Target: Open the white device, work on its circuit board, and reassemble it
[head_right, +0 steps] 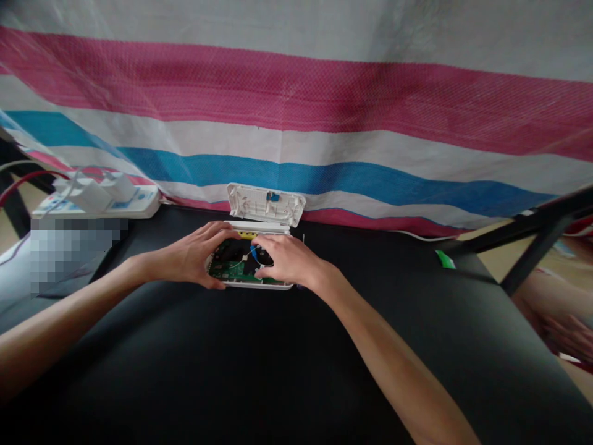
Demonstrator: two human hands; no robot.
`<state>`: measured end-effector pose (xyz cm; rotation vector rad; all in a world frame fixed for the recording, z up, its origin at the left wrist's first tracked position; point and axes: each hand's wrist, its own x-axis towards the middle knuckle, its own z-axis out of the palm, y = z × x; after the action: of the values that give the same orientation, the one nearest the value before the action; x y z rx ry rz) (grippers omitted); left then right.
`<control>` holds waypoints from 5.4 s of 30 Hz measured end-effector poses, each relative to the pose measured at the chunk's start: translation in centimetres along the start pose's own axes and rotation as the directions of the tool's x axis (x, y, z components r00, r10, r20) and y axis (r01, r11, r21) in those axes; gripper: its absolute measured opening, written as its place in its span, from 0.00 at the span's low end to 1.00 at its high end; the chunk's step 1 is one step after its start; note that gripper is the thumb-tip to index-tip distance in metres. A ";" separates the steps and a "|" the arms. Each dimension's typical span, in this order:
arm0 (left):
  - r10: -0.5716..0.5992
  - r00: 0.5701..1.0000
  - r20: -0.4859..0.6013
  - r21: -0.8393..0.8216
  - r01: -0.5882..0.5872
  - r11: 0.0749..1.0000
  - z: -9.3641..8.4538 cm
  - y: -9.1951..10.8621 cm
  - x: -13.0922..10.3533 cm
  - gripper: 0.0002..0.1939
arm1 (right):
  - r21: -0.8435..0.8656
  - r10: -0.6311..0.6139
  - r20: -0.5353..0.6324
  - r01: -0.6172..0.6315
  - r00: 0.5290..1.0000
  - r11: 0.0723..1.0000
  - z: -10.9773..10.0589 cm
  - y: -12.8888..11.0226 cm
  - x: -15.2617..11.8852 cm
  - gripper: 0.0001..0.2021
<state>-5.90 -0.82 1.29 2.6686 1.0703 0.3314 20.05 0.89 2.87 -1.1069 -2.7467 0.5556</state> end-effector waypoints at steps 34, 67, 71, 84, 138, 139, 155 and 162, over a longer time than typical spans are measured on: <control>-0.032 0.999 0.032 -0.070 0.034 0.997 -0.3 0.4 0.2 0.37 | 0.019 0.017 -0.003 -0.017 1.000 1.000 -0.5 1.3 0.4 0.22; -0.012 1.000 -0.016 0.007 0.012 1.000 0.3 0.2 -0.1 0.45 | -0.049 0.040 -0.010 -0.041 0.999 0.998 0.2 0.0 0.2 0.23; -0.011 1.000 -0.022 -0.020 0.011 1.000 0.3 0.0 -0.1 0.47 | -0.088 -0.013 -0.026 0.010 1.000 0.996 0.3 -0.4 0.4 0.22; -0.029 1.000 -0.002 -0.015 0.029 0.999 0.0 0.3 0.0 0.49 | 0.013 -0.029 -0.007 0.030 1.000 0.999 -0.4 0.6 0.8 0.20; -0.281 0.959 -0.042 -0.339 0.251 0.907 -4.0 5.8 -0.3 0.38 | 0.234 0.017 -0.228 0.038 0.974 0.972 -4.5 1.6 -3.0 0.17; -0.271 0.962 -0.037 -0.355 0.241 0.903 -4.0 5.5 -0.2 0.38 | 0.203 -0.025 -0.193 0.065 0.981 0.977 -4.2 0.9 -2.9 0.23; -0.087 0.994 -0.070 -0.520 0.038 0.853 -1.0 0.6 0.0 0.42 | 0.075 -0.114 -0.084 0.121 0.990 0.990 -0.7 -0.5 -1.4 0.46; -0.032 0.998 0.046 -0.293 0.044 0.955 -2.1 0.4 -0.1 0.50 | -0.021 -0.071 -0.054 0.070 0.996 0.997 -0.7 -0.8 -1.2 0.42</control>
<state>-6.33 -0.85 3.39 2.3780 0.9734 0.3936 20.53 -0.27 3.85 -1.0085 -2.7372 0.4837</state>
